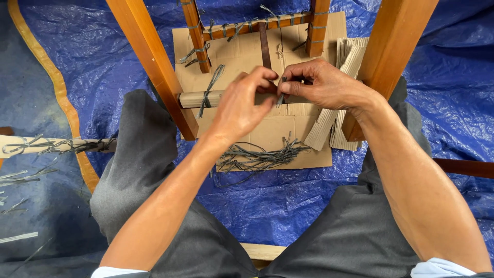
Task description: Tying bundles of wire to a wooden furniture frame.
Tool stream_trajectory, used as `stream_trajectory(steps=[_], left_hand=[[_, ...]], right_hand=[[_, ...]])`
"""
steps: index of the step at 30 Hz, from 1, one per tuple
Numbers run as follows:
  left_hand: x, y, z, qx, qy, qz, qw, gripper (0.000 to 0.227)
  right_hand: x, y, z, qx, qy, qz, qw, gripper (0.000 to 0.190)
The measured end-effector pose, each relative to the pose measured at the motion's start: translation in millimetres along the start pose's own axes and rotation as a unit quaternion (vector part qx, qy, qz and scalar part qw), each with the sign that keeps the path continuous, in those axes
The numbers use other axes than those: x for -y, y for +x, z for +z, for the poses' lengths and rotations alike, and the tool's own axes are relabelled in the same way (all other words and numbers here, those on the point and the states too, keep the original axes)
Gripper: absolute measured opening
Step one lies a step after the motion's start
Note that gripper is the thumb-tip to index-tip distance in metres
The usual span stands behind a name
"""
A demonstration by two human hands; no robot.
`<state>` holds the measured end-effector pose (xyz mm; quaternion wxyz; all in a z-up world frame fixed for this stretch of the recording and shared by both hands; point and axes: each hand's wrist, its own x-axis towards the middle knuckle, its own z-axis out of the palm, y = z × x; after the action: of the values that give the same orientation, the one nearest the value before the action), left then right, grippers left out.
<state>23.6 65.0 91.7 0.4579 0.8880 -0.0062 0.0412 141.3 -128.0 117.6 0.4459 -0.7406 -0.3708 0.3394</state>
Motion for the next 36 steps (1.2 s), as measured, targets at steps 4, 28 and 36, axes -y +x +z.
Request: stream_trajectory(steps=[4, 28, 36], left_hand=[[-14, -3, 5, -0.019, 0.002, 0.007, 1.0, 0.036], [7, 5, 5, 0.032, -0.046, -0.014, 0.998, 0.021], [-9, -2, -3, 0.014, -0.079, -0.027, 0.996, 0.01]], right_hand=[[-7, -1, -2, 0.004, 0.008, -0.005, 1.0, 0.007], [-21, -6, 31, -0.248, -0.473, -0.388, 0.751, 0.017], [-12, -12, 31, -0.25, -0.417, -0.374, 0.79, 0.016]])
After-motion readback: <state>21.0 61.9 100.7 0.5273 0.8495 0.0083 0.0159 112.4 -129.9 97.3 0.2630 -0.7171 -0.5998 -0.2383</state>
